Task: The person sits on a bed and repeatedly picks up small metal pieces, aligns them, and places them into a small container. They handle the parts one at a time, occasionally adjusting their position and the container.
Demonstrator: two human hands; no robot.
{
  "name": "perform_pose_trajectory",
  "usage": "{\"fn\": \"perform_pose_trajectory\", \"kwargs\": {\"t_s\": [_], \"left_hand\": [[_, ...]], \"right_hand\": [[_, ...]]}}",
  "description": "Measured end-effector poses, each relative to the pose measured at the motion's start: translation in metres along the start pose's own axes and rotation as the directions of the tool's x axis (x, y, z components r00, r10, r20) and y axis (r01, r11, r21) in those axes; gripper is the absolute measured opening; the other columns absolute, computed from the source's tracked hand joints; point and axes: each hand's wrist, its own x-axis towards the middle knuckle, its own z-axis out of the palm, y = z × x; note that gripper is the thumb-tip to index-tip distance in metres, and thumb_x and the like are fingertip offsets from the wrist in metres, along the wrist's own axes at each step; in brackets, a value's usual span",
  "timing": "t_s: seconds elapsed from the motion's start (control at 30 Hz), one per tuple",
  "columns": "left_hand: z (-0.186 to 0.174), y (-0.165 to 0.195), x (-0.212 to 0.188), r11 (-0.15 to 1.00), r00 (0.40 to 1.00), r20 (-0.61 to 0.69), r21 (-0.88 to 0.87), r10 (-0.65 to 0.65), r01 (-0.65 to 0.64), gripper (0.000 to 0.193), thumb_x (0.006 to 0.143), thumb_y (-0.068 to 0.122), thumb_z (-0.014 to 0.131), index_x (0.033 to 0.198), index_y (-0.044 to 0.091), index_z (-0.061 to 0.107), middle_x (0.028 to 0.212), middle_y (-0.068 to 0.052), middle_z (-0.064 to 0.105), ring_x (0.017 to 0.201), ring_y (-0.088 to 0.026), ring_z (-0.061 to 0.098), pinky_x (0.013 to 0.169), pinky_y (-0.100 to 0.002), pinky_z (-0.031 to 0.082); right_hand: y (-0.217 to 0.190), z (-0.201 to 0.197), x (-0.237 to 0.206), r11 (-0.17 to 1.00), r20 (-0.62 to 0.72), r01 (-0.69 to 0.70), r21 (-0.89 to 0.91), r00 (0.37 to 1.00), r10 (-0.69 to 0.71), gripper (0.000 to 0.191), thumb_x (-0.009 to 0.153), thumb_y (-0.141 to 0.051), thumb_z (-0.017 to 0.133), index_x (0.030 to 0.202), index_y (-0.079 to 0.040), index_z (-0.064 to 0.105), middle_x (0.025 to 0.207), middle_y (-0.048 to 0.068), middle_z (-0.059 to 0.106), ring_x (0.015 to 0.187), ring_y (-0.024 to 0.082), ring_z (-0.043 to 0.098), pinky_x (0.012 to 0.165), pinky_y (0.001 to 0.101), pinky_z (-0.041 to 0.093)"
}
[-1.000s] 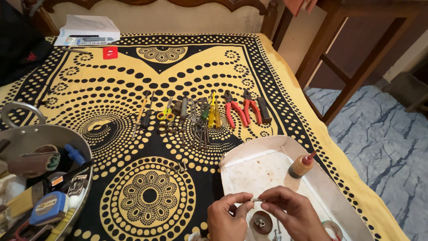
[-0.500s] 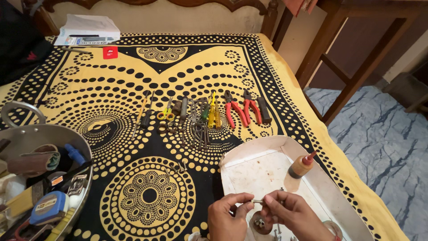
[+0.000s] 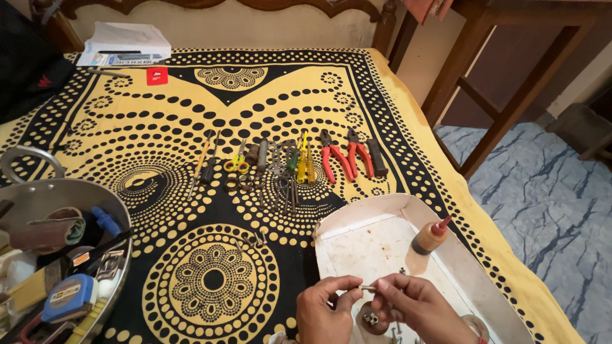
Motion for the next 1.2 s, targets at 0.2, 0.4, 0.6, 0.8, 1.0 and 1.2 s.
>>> {"fn": "perform_pose_trajectory", "kwargs": {"t_s": [0.2,0.4,0.6,0.8,1.0,1.2], "left_hand": [[-0.001,0.002,0.000,0.999,0.999,0.013,-0.006,-0.037,0.037,0.025,0.070,0.004,0.085,0.091,0.018,0.087,0.077,-0.001,0.084,0.050,-0.012,0.063,0.053,-0.028,0.051],[0.002,-0.003,0.000,1.000,1.000,0.000,0.007,0.011,-0.011,0.025,0.070,0.003,0.085,0.090,0.017,0.087,0.077,-0.001,0.084,0.051,-0.012,0.063,0.054,-0.028,0.052],[0.002,-0.001,-0.001,1.000,1.000,-0.011,0.004,-0.005,0.005,0.025,0.070,0.004,0.085,0.091,0.017,0.087,0.077,0.000,0.083,0.050,-0.011,0.062,0.054,-0.028,0.053],[-0.003,0.004,0.002,0.981,0.978,-0.093,0.028,-0.187,0.190,0.023,0.074,0.009,0.085,0.095,0.017,0.087,0.070,0.000,0.080,0.046,-0.010,0.055,0.050,-0.028,0.047],[-0.005,0.003,0.003,0.978,0.970,-0.133,0.026,-0.202,0.207,0.024,0.073,0.011,0.085,0.095,0.019,0.087,0.067,0.002,0.078,0.044,-0.008,0.050,0.048,-0.028,0.043],[-0.004,-0.005,0.004,0.970,0.962,-0.144,0.049,-0.230,0.239,0.019,0.075,0.014,0.088,0.093,0.018,0.088,0.059,-0.012,0.066,0.046,-0.008,0.045,0.049,-0.028,0.039]], "right_hand": [[-0.013,0.008,-0.005,0.998,-0.022,0.039,-0.042,0.999,-0.040,0.032,0.090,-0.014,0.072,0.117,0.001,0.069,0.093,0.008,0.075,0.086,0.014,0.071,0.080,0.0320,0.058],[-0.010,0.007,-0.005,0.998,-0.061,-0.043,0.043,0.997,0.046,0.038,0.093,-0.023,0.064,0.118,0.005,0.072,0.094,0.013,0.078,0.083,0.018,0.072,0.075,0.0326,0.057],[-0.007,0.005,-0.001,0.995,-0.136,0.044,-0.091,0.989,-0.056,0.030,0.087,-0.009,0.073,0.114,0.004,0.073,0.097,0.010,0.079,0.088,0.017,0.074,0.082,0.0338,0.060],[-0.009,0.014,-0.003,0.894,-0.208,0.062,-0.444,0.963,-0.170,0.021,0.083,-0.007,0.078,0.104,-0.005,0.077,0.091,0.007,0.081,0.089,0.018,0.079,0.082,0.0319,0.063],[-0.004,0.028,-0.003,0.465,-0.162,-0.029,-0.885,0.955,-0.250,0.025,0.075,-0.014,0.083,0.100,-0.017,0.081,0.091,0.004,0.077,0.087,0.020,0.075,0.079,0.0318,0.059],[0.003,0.030,-0.002,0.494,-0.126,0.067,-0.867,0.930,-0.346,0.033,0.074,-0.018,0.087,0.106,-0.014,0.079,0.093,0.006,0.076,0.082,0.021,0.072,0.072,0.0328,0.057]]}}
